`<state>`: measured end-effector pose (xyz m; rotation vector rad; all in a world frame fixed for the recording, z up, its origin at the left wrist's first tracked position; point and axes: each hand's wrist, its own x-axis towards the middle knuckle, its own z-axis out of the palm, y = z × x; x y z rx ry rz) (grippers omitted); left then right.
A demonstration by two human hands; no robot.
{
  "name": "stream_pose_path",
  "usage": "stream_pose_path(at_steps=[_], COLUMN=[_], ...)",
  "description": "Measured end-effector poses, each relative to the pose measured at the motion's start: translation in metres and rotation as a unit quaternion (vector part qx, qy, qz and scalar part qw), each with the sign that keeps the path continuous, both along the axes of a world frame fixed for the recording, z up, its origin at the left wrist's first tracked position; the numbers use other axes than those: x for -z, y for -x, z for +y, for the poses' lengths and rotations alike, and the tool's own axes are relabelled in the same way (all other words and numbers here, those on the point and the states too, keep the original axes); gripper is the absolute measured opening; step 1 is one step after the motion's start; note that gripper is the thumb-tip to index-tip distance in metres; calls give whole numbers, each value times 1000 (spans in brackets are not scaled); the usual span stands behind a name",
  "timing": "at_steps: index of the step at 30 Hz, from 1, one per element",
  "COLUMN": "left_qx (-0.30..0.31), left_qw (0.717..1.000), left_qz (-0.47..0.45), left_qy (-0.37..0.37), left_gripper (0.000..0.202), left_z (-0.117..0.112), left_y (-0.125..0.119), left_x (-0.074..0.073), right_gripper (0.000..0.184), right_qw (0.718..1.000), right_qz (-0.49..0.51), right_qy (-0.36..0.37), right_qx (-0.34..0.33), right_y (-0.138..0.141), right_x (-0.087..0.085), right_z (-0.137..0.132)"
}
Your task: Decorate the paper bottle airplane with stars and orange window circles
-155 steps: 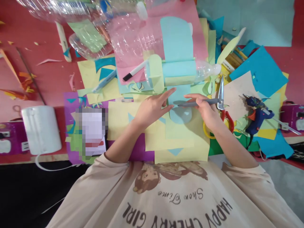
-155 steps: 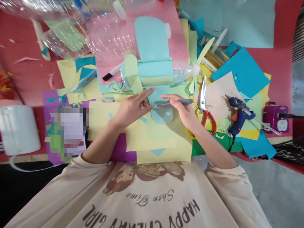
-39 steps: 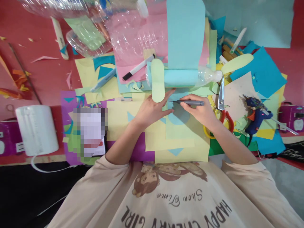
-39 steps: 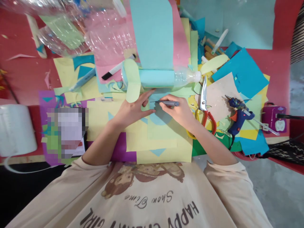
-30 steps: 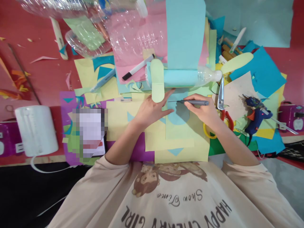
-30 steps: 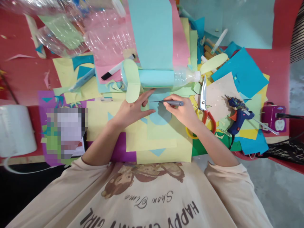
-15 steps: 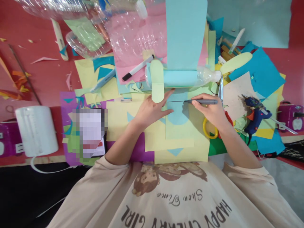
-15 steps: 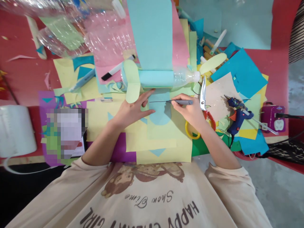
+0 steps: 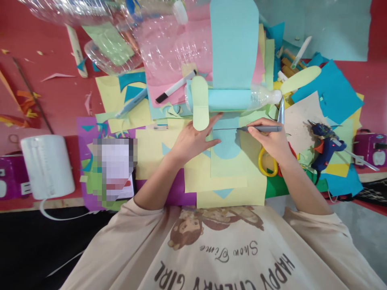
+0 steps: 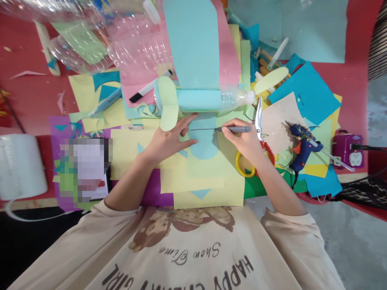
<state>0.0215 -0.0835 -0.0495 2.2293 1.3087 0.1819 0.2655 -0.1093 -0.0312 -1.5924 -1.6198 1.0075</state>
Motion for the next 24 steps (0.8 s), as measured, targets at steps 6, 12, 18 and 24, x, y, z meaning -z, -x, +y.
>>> stream_pose_path(at_steps=[6,12,18,24], left_qx=[1,6,20,7], left_qw=[1000,1000,999,999], left_qz=[-9,-14,10,24], left_qy=[2,-12,-25,-38], left_gripper=[69,69,73,71], left_z=[0,0,2,0], left_y=[0,1,-3,-3], left_x=[1,3,-1,0], right_gripper=[12,21,38,32], right_qw=[1000,996,991,986], right_qz=[6,79,128,162], right_qy=[2,-17,-28,9], right_qx=[5,47,27,26], right_y=[-2,-6,-9,6], right_x=[4,9,11,4], right_z=[0,6,21,19])
